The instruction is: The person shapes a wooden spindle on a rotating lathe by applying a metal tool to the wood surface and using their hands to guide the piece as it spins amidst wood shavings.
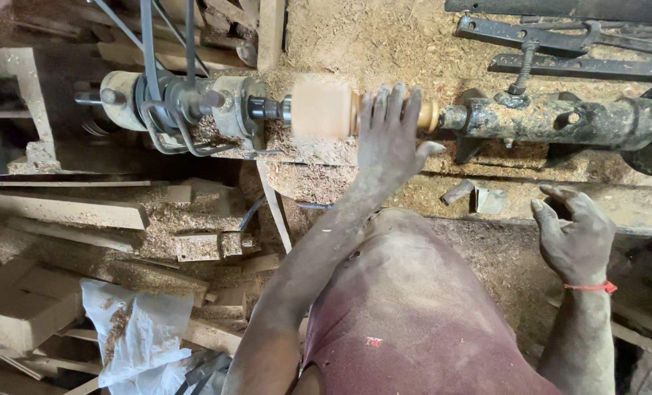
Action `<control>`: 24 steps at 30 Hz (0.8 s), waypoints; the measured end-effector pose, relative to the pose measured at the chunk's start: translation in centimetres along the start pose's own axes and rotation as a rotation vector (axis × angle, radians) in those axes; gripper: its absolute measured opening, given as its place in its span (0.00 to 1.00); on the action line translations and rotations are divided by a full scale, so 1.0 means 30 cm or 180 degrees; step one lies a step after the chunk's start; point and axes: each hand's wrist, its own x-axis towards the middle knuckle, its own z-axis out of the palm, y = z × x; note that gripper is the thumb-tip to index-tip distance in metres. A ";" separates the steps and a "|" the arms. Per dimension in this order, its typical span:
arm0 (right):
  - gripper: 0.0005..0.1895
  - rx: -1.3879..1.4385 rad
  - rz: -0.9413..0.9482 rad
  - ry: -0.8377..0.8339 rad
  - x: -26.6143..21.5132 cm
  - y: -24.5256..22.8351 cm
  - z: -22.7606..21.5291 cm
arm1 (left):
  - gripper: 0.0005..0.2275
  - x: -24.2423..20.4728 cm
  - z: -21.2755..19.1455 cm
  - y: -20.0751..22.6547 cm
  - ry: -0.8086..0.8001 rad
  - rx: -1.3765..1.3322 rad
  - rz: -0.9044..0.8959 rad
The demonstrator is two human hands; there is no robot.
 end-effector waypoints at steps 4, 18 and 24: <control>0.11 -0.0062 0.0047 -0.0086 0.002 -0.007 0.004 | 0.47 0.002 -0.010 -0.037 0.0028 0.0136 -0.0103; 0.12 0.0038 0.0303 -0.0163 0.004 -0.049 0.001 | 0.48 0.025 0.006 -0.038 -0.0053 0.0128 -0.0246; 0.12 0.0214 0.0294 -0.0113 0.018 -0.067 -0.008 | 0.48 0.030 -0.005 -0.027 -0.0203 0.0210 -0.0254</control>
